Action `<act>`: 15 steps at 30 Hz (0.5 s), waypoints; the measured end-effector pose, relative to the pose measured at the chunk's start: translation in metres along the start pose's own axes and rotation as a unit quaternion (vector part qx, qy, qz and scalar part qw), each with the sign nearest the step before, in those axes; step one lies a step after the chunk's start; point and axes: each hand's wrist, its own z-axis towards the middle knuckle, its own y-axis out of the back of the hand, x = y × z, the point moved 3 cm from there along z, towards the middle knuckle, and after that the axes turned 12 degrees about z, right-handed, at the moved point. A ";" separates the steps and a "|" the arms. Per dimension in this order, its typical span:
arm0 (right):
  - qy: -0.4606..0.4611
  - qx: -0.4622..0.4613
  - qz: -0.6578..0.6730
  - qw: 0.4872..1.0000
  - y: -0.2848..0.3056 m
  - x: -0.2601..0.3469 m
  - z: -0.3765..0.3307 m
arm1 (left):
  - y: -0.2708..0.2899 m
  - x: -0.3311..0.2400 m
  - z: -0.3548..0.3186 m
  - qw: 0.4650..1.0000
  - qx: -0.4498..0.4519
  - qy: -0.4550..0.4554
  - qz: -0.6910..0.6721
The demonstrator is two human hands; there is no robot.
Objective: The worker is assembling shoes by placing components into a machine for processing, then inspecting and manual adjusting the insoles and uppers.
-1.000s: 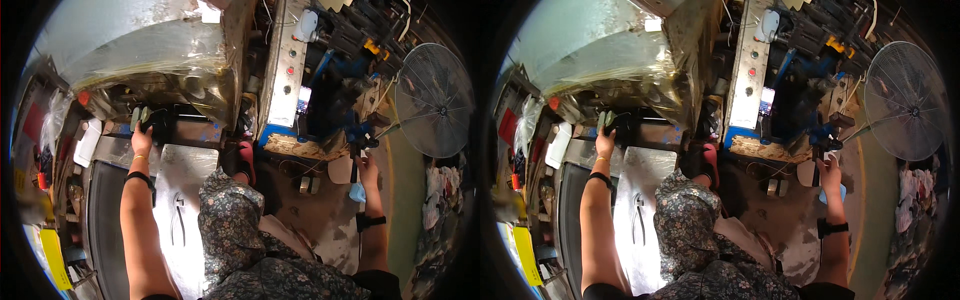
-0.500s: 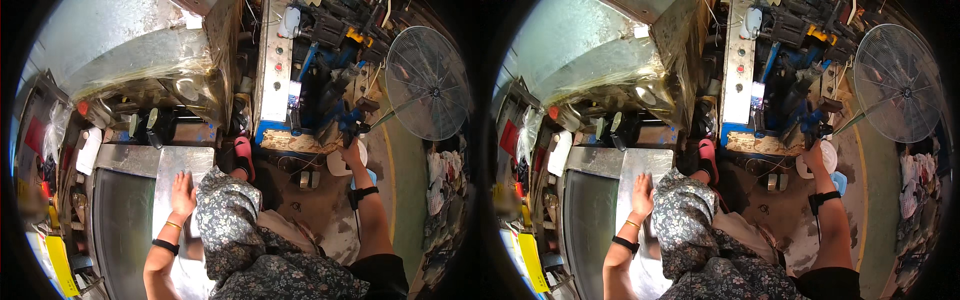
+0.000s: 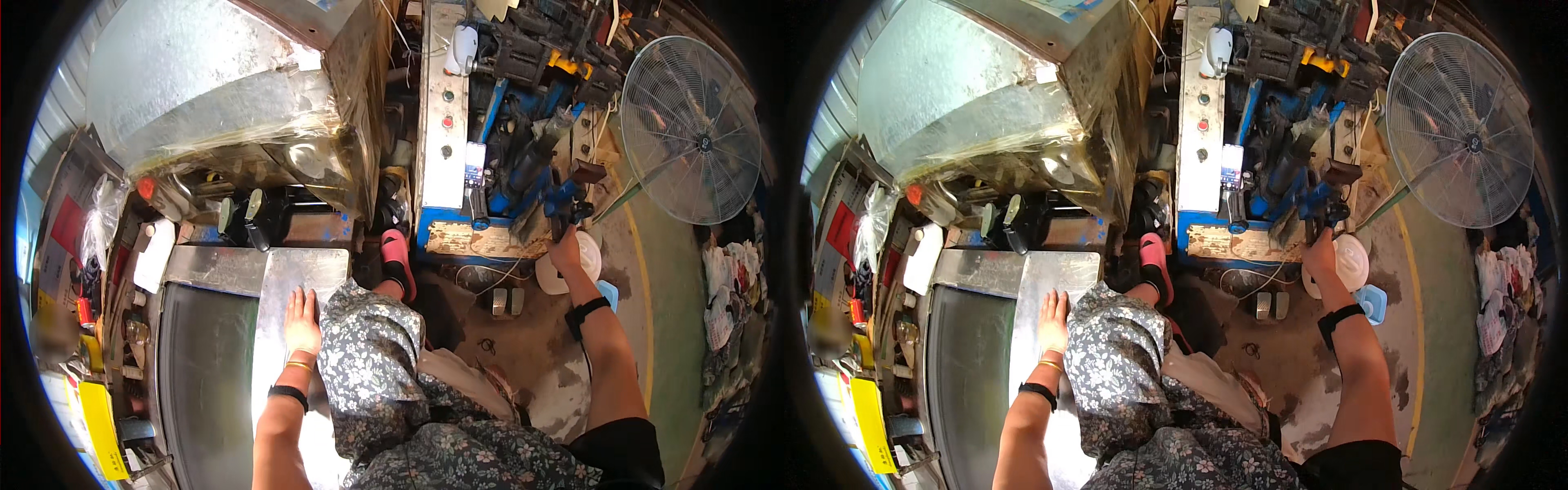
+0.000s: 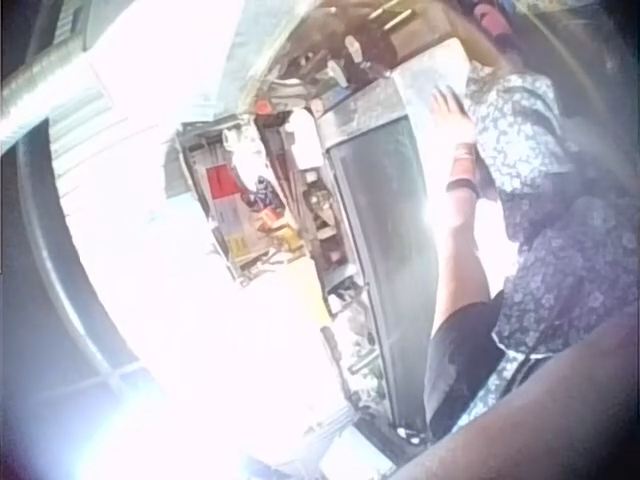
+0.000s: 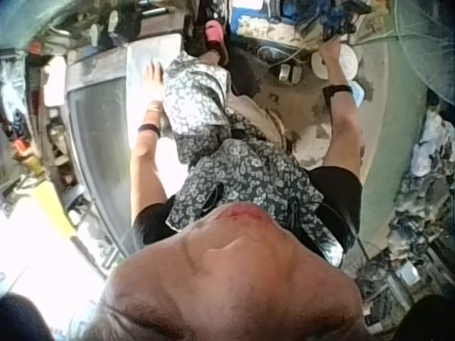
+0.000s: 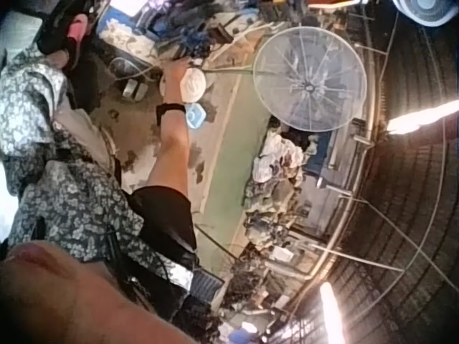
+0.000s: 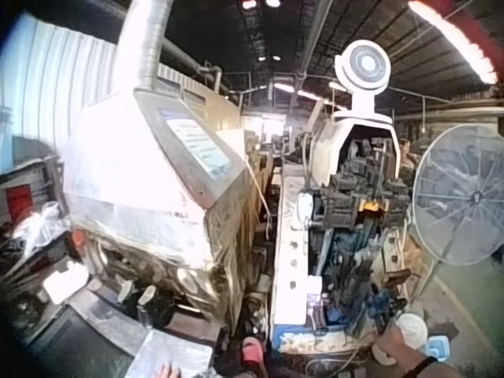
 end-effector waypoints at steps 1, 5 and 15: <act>-0.001 0.001 0.000 1.000 -0.001 -0.005 0.000 | 0.000 0.000 -0.002 1.000 0.001 0.000 0.001; -0.041 0.026 -0.018 0.999 0.001 0.012 -0.003 | 0.002 0.001 0.000 1.000 -0.001 0.001 -0.003; -0.032 0.008 -0.042 0.999 -0.001 0.008 -0.004 | -0.001 0.004 -0.002 1.000 -0.012 -0.001 0.003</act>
